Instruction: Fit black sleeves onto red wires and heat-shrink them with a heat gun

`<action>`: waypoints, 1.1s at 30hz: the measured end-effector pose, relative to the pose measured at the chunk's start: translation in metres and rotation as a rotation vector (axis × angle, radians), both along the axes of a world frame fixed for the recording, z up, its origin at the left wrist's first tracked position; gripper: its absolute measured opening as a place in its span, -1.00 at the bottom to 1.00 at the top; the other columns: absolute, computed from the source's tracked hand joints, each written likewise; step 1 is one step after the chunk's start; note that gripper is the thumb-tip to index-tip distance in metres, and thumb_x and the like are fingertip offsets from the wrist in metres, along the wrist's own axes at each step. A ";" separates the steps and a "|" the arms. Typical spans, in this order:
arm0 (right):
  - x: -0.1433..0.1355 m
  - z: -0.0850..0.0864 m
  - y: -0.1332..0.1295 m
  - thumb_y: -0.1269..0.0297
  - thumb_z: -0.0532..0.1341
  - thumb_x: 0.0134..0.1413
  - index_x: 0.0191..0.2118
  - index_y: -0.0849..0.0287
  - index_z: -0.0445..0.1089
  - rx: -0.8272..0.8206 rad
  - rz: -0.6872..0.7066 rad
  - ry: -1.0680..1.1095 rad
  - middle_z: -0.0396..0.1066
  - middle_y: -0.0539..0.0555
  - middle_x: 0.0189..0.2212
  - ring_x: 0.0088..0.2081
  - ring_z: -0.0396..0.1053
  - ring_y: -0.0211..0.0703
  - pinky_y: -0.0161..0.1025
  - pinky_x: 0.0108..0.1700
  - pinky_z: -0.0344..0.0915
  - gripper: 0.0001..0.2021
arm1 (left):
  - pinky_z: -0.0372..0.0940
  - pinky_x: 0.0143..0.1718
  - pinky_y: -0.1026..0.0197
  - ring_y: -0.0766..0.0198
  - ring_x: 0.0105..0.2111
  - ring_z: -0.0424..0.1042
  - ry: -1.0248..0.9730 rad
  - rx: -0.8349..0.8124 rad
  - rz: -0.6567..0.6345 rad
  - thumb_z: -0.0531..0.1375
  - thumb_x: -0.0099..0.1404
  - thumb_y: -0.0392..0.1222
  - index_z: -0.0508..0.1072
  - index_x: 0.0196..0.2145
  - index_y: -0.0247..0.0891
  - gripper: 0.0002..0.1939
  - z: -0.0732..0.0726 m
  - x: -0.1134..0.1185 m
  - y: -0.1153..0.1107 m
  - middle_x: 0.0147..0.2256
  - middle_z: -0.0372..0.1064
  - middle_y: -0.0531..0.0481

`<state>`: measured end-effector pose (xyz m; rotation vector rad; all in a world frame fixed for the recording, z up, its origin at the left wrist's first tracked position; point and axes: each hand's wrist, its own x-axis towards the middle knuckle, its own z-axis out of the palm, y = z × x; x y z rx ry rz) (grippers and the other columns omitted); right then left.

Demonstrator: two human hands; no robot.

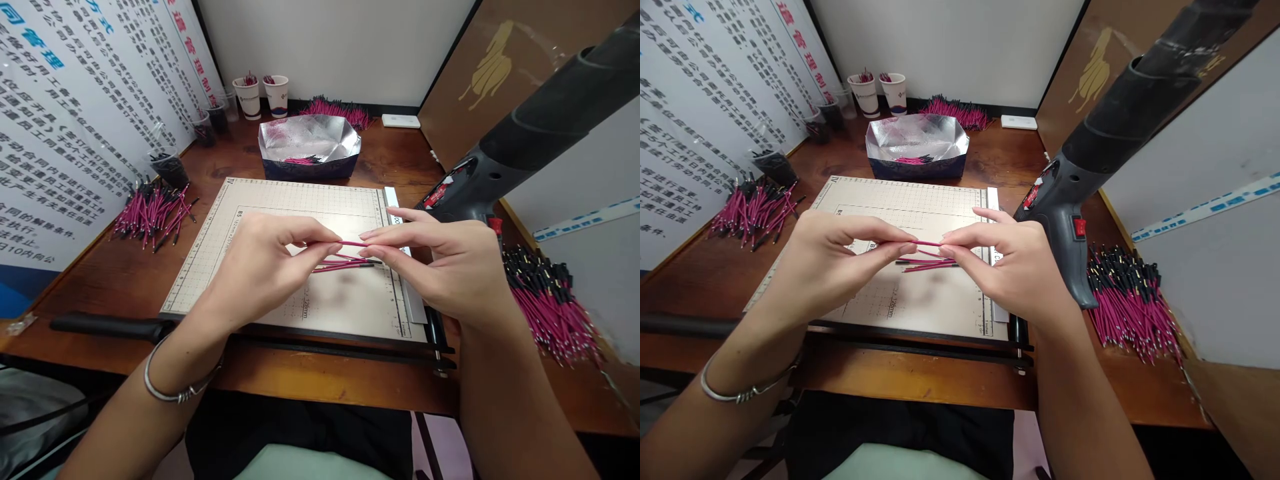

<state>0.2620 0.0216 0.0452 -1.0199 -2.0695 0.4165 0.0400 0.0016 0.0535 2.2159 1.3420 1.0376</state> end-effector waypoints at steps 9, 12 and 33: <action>0.002 0.004 -0.004 0.27 0.36 0.12 -0.40 -0.10 0.58 -0.009 -0.055 0.112 0.64 -0.14 -0.39 -0.35 0.57 -0.16 0.08 0.23 0.45 -0.89 | 0.48 -0.26 0.31 0.31 -0.31 0.61 -0.060 0.042 -0.052 0.27 0.38 -0.19 0.66 -0.21 -0.13 -0.87 -0.001 0.007 -0.004 -0.27 0.66 0.10; 0.002 0.003 -0.004 0.30 0.36 0.12 -0.38 -0.09 0.59 -0.003 -0.029 0.130 0.64 -0.15 -0.38 -0.35 0.58 -0.19 0.04 0.22 0.46 -0.90 | 0.50 -0.22 0.31 0.28 -0.26 0.63 -0.065 0.033 -0.074 0.24 0.41 -0.19 0.66 -0.17 -0.14 -0.84 -0.002 0.006 -0.004 -0.22 0.67 0.08; 0.002 0.000 0.002 0.44 0.39 0.06 -0.39 0.00 0.58 0.145 0.054 0.135 0.61 -0.18 -0.47 -0.49 0.48 -0.36 -0.20 0.04 0.55 -0.86 | 0.45 -0.31 0.48 0.40 -0.36 0.63 -0.098 0.171 -0.191 0.26 0.35 -0.37 0.67 -0.17 -0.24 -0.81 -0.003 0.001 0.000 -0.27 0.67 0.10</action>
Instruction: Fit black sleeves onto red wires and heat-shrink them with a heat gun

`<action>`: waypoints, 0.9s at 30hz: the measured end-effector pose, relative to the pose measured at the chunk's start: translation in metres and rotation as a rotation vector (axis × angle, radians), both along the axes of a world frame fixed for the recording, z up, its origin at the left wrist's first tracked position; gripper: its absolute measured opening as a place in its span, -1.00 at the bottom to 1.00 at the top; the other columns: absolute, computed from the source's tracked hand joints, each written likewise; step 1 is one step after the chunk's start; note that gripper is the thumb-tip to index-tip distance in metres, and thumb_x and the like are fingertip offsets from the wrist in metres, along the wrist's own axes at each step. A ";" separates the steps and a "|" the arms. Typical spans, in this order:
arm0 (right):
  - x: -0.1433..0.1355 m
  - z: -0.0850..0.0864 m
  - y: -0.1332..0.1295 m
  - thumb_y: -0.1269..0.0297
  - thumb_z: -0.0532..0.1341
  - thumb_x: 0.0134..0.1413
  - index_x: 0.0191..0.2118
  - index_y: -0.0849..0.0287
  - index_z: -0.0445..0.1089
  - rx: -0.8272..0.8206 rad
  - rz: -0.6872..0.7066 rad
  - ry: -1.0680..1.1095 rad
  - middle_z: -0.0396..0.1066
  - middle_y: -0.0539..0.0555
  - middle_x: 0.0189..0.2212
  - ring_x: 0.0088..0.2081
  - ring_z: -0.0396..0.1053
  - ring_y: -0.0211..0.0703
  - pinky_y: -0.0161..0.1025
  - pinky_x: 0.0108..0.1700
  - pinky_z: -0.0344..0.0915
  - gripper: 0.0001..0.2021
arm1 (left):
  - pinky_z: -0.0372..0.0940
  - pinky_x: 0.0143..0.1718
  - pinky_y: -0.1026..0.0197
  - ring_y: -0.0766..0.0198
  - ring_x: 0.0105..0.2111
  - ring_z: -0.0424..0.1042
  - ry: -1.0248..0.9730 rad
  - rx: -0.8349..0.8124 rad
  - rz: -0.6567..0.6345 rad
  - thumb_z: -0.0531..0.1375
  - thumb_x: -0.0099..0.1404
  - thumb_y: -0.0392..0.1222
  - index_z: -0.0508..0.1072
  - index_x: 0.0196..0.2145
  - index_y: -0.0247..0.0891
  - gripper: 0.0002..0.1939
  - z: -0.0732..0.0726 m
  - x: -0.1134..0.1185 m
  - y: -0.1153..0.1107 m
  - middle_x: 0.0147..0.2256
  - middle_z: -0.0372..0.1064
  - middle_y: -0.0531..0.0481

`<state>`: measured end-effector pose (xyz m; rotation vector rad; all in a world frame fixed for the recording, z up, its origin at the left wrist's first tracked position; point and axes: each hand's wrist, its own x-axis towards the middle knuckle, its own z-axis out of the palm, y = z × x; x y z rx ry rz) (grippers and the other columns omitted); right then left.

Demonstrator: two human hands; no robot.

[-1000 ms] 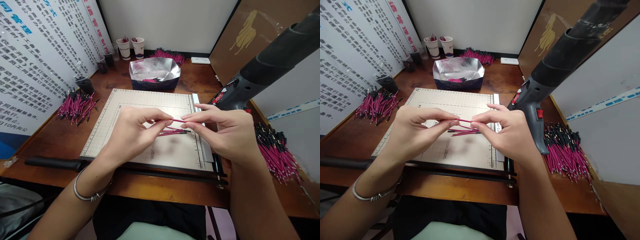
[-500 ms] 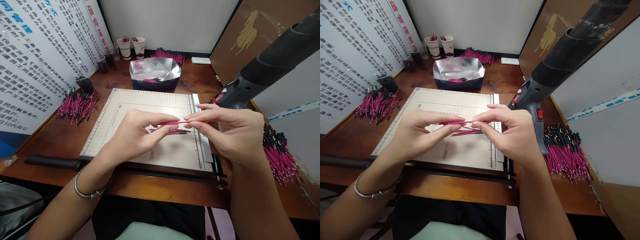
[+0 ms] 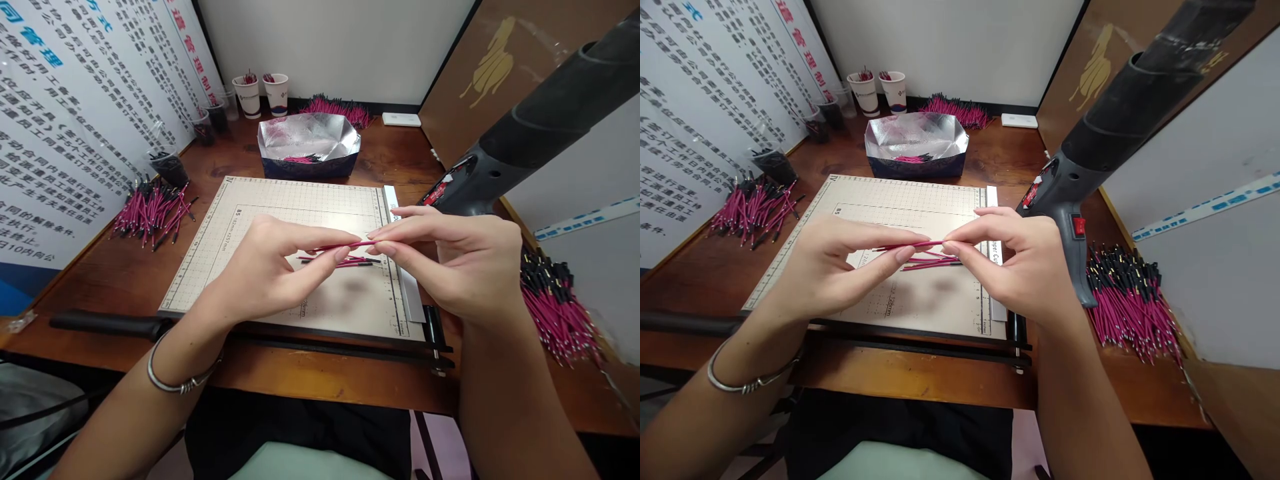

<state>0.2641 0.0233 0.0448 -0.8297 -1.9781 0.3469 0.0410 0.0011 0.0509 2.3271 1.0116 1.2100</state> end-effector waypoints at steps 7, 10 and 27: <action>0.000 0.001 0.000 0.42 0.40 0.06 -0.40 -0.01 0.57 0.010 0.019 -0.017 0.60 -0.20 -0.49 -0.54 0.43 -0.39 -0.22 0.02 0.56 -0.86 | 0.38 -0.44 0.48 0.44 -0.47 0.58 0.060 -0.004 0.003 0.22 0.34 -0.36 0.66 -0.21 -0.28 -0.80 0.002 0.000 0.001 -0.35 0.67 0.08; 0.000 0.001 0.000 0.40 0.39 0.07 -0.41 -0.01 0.57 -0.008 0.022 -0.019 0.59 -0.21 -0.51 -0.55 0.40 -0.41 -0.24 0.03 0.55 -0.87 | 0.40 -0.40 0.47 0.44 -0.46 0.58 0.073 0.022 -0.007 0.21 0.33 -0.38 0.66 -0.20 -0.31 -0.80 -0.001 -0.001 0.002 -0.34 0.67 0.04; 0.000 0.001 -0.001 0.43 0.36 0.08 -0.41 0.05 0.55 0.025 0.024 -0.135 0.59 -0.19 -0.52 -0.55 0.41 -0.40 -0.24 0.04 0.56 -0.88 | 0.26 -0.47 0.42 0.45 -0.56 0.48 0.181 0.070 0.023 0.18 0.32 -0.37 0.65 -0.28 -0.28 -0.79 -0.005 -0.003 0.003 -0.46 0.61 0.08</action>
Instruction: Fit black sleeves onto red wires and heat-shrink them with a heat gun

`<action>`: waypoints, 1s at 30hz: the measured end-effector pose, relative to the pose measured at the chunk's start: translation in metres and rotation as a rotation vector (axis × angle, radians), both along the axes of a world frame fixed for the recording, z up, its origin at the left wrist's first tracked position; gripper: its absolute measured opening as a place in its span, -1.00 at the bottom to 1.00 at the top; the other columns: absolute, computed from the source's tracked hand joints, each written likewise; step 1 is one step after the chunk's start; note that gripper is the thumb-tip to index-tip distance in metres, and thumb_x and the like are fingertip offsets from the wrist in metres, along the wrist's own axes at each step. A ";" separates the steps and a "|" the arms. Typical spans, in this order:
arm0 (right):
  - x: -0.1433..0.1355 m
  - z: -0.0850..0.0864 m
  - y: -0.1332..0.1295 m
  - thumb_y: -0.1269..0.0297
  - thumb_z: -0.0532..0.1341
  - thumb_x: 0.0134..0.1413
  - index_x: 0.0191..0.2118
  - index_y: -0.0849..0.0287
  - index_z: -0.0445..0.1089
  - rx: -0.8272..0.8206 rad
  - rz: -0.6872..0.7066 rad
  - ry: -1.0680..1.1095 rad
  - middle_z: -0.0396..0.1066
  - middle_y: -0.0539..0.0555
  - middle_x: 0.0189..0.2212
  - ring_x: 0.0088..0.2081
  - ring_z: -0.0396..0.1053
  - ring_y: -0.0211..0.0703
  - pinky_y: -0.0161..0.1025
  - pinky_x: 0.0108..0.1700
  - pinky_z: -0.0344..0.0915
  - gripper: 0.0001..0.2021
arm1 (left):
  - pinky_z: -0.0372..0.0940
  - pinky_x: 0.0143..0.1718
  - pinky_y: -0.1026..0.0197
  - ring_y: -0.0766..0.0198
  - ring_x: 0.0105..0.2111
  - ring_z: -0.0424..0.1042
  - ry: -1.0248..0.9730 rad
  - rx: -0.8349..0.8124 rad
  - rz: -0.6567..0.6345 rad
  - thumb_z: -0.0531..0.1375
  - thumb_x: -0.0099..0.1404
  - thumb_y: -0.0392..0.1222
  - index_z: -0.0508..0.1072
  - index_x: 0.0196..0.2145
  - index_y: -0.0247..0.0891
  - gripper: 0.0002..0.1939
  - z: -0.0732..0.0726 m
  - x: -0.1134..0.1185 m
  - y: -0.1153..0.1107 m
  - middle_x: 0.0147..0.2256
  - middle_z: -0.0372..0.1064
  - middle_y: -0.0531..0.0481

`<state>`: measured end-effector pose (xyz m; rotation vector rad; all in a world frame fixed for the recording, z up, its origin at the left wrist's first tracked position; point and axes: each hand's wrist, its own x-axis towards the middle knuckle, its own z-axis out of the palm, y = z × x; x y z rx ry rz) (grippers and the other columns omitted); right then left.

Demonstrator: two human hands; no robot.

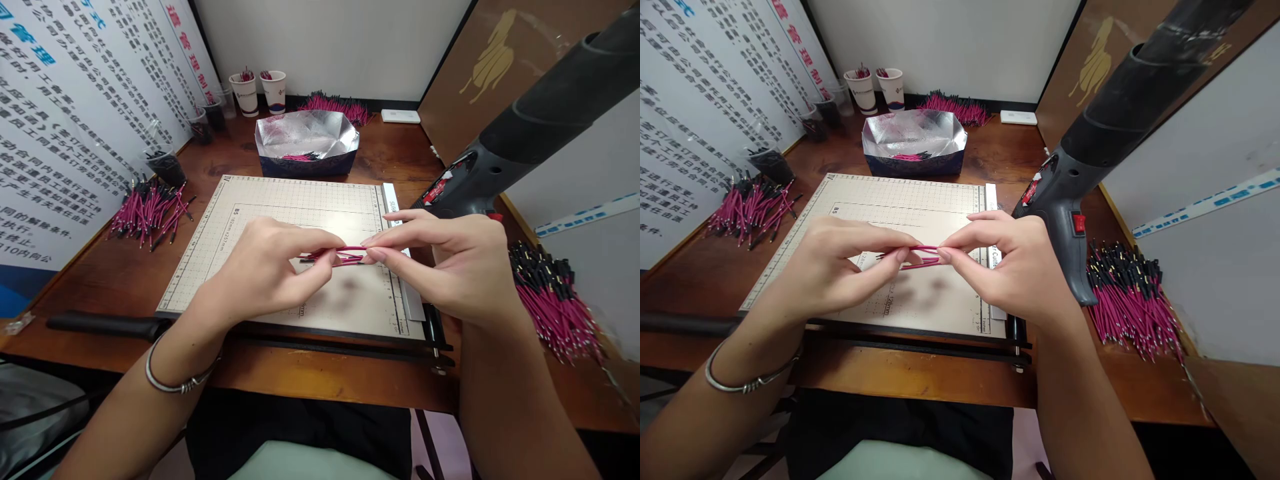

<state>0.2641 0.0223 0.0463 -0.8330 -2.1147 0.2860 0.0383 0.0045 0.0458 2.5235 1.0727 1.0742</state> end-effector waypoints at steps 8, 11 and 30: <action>0.000 0.001 0.000 0.42 0.37 0.05 -0.43 0.01 0.58 -0.052 -0.019 0.036 0.56 -0.16 -0.55 -0.49 0.47 -0.32 -0.27 -0.23 0.56 -0.86 | 0.32 -0.45 0.43 0.44 -0.51 0.52 -0.048 -0.133 0.014 0.18 0.34 -0.38 0.64 -0.25 -0.24 -0.79 0.004 0.002 0.000 -0.41 0.62 0.13; 0.000 0.002 0.000 0.42 0.38 0.05 -0.44 -0.02 0.58 -0.092 -0.033 0.087 0.56 -0.14 -0.55 -0.50 0.47 -0.30 -0.26 -0.29 0.54 -0.84 | 0.42 -0.35 0.40 0.36 -0.37 0.60 -0.115 -0.220 0.018 0.27 0.34 -0.27 0.63 -0.24 -0.24 -0.89 0.005 0.004 -0.001 -0.32 0.65 0.08; 0.002 0.000 0.000 0.30 0.40 0.08 -0.44 -0.05 0.61 -0.204 0.067 0.210 0.61 -0.14 -0.48 -0.48 0.52 -0.28 -0.08 0.03 0.58 -0.89 | 0.51 -0.26 0.34 0.30 -0.32 0.65 -0.189 -0.193 -0.117 0.27 0.39 -0.26 0.69 -0.28 -0.12 -0.84 0.005 -0.001 0.000 -0.28 0.67 0.08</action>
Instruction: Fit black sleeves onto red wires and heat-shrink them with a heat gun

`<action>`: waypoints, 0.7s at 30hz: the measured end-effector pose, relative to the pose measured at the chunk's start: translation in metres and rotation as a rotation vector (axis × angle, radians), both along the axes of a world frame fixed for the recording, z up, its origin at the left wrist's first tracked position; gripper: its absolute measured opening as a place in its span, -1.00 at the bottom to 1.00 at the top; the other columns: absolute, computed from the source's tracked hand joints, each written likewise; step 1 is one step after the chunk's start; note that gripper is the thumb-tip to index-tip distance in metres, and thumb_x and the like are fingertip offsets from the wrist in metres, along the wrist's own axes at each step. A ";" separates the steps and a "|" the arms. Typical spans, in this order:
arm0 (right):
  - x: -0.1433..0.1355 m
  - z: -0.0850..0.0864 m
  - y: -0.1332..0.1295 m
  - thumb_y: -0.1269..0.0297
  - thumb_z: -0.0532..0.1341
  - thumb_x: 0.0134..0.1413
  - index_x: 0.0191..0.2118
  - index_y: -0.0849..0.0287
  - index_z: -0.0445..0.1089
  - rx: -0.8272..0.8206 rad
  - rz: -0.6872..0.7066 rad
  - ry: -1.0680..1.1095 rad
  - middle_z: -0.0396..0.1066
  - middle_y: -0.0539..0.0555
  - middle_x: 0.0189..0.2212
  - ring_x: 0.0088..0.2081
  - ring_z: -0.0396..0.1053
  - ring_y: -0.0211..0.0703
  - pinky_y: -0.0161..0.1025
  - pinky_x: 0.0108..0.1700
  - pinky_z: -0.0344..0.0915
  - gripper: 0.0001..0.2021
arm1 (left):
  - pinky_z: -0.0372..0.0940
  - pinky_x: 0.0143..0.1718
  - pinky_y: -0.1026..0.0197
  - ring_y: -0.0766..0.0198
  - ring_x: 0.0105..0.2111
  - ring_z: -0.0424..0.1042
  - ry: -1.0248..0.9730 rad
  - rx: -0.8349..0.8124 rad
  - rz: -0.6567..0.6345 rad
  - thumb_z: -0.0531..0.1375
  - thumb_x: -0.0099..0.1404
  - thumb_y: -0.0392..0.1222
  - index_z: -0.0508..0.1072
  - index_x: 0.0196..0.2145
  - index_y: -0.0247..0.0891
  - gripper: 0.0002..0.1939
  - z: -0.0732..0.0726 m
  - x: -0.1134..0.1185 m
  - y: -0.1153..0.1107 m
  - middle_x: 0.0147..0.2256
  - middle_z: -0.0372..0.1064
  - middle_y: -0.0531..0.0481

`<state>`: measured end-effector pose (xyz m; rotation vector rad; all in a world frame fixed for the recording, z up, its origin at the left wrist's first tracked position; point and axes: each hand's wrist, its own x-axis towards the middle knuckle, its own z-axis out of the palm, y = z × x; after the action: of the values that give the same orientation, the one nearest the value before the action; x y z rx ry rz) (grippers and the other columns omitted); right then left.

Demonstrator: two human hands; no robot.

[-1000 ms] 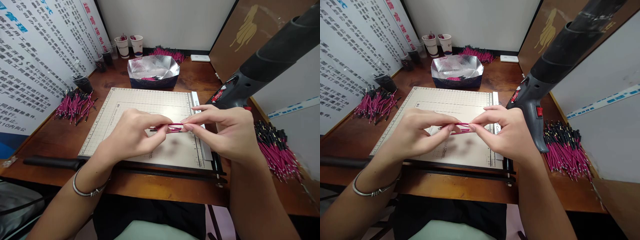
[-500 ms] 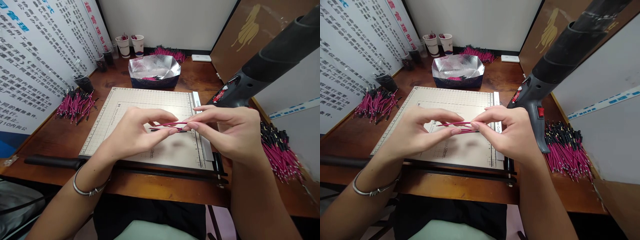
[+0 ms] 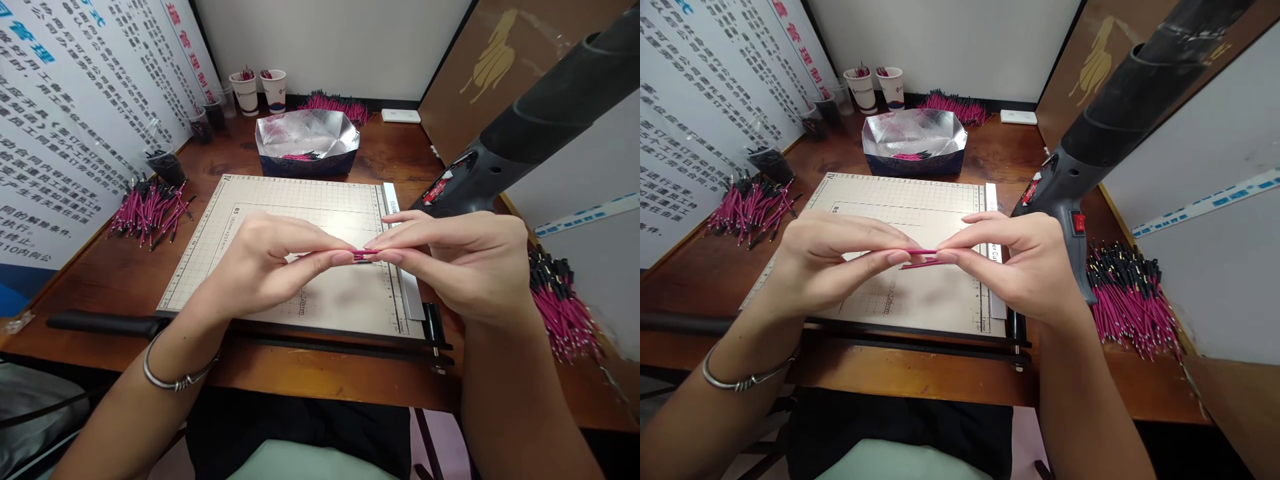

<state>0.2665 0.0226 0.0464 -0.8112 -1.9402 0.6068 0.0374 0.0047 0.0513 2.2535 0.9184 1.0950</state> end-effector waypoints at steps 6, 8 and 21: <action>0.000 0.003 -0.003 0.29 0.41 0.08 -0.43 -0.05 0.61 -0.019 -0.020 0.040 0.59 -0.15 -0.51 -0.48 0.50 -0.30 -0.15 -0.03 0.58 -0.90 | 0.47 -0.36 0.34 0.30 -0.39 0.62 -0.041 -0.039 0.072 0.34 0.34 -0.20 0.70 -0.28 -0.10 -0.91 0.003 -0.001 0.000 -0.32 0.67 0.08; 0.000 0.003 -0.004 0.25 0.41 0.08 -0.45 -0.05 0.61 -0.036 -0.043 0.048 0.57 -0.14 -0.53 -0.50 0.47 -0.29 -0.14 -0.07 0.58 -0.89 | 0.46 -0.40 0.31 0.30 -0.42 0.60 -0.052 -0.082 0.063 0.31 0.36 -0.17 0.70 -0.32 -0.09 -0.87 0.004 -0.002 0.000 -0.36 0.66 0.08; -0.003 -0.003 0.002 0.41 0.38 0.02 -0.48 0.02 0.60 -0.009 -0.293 -0.108 0.57 -0.10 -0.55 -0.58 0.39 -0.30 -0.28 -0.60 0.23 -0.86 | 0.19 -0.35 0.22 0.26 -0.39 0.43 0.593 -0.077 0.141 0.26 0.31 -0.27 0.64 -0.34 -0.23 -0.87 -0.005 -0.010 0.010 -0.39 0.51 -0.01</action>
<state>0.2634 0.0246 0.0437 -1.1288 -1.8680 0.4019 0.0273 0.0146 0.0467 2.5196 1.3352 0.4194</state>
